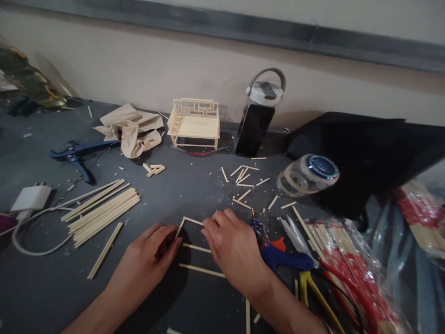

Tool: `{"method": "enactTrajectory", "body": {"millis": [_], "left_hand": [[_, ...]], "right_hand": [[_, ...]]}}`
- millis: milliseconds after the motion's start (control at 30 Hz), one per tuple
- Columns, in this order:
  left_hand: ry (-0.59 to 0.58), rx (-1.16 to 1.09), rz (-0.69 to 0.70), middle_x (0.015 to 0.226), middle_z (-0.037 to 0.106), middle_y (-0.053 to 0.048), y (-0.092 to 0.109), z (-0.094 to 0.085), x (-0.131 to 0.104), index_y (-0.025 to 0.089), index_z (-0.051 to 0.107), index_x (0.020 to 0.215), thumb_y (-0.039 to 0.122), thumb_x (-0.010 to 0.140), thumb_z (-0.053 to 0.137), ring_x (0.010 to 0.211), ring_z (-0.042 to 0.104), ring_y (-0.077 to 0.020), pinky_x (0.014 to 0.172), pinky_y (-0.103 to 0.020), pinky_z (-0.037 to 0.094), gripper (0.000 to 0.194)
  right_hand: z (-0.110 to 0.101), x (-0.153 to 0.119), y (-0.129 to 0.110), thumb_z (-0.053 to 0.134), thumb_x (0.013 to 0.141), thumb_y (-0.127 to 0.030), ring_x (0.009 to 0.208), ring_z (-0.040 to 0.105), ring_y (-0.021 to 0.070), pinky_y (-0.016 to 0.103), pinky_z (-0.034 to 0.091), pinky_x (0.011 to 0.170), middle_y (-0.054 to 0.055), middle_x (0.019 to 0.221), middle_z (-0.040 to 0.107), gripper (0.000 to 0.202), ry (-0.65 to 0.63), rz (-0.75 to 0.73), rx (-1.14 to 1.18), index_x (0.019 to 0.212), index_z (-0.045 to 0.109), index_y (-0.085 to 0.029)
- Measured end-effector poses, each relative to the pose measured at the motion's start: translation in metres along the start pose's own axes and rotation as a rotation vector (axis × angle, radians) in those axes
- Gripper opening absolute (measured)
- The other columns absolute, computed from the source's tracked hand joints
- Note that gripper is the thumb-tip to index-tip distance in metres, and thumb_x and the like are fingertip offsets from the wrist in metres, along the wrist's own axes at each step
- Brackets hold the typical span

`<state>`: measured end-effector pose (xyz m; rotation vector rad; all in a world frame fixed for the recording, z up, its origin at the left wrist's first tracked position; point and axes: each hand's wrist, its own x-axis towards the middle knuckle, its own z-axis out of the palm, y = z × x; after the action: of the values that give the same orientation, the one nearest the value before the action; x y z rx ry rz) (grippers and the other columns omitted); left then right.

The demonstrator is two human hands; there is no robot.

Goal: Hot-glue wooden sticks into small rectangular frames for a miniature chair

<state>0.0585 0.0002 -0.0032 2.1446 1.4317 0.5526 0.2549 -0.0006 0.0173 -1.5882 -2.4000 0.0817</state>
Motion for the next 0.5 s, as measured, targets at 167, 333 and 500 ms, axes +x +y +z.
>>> {"method": "enactTrajectory", "body": {"millis": [167,333,500], "left_hand": [[0.13,0.06,0.034,0.069,0.06,0.001,-0.004,-0.021,-0.01,0.02,0.059,0.081,0.028,0.091,0.048,0.06,0.059,-0.013,0.057,-0.023,0.041,0.017],[0.229,0.218,-0.137,0.063,0.059,0.003,-0.027,-0.052,-0.025,0.021,0.056,0.076,0.039,0.091,0.046,0.054,0.056,-0.0132,0.054,-0.024,0.037,0.026],[0.175,0.394,-0.33,0.057,0.056,0.001,-0.053,-0.072,-0.041,0.022,0.054,0.07,0.042,0.09,0.04,0.053,0.055,-0.0155,0.052,-0.025,0.034,0.032]], "right_hand": [[-0.014,-0.005,-0.007,0.045,0.095,-0.024,0.075,0.055,0.017,0.028,0.041,0.063,0.004,0.073,0.06,0.022,0.048,-0.01,0.027,0.088,0.065,-0.018],[-0.035,-0.023,-0.013,0.045,0.095,-0.02,0.074,0.058,0.0172,0.029,0.044,0.067,0.004,0.075,0.063,0.021,0.097,-0.016,0.1,0.092,0.065,-0.018],[-0.05,-0.053,-0.017,0.044,0.095,-0.018,0.07,0.061,0.0158,0.03,0.046,0.067,0.002,0.077,0.066,0.021,0.15,-0.021,0.08,0.091,0.064,-0.019]]}}
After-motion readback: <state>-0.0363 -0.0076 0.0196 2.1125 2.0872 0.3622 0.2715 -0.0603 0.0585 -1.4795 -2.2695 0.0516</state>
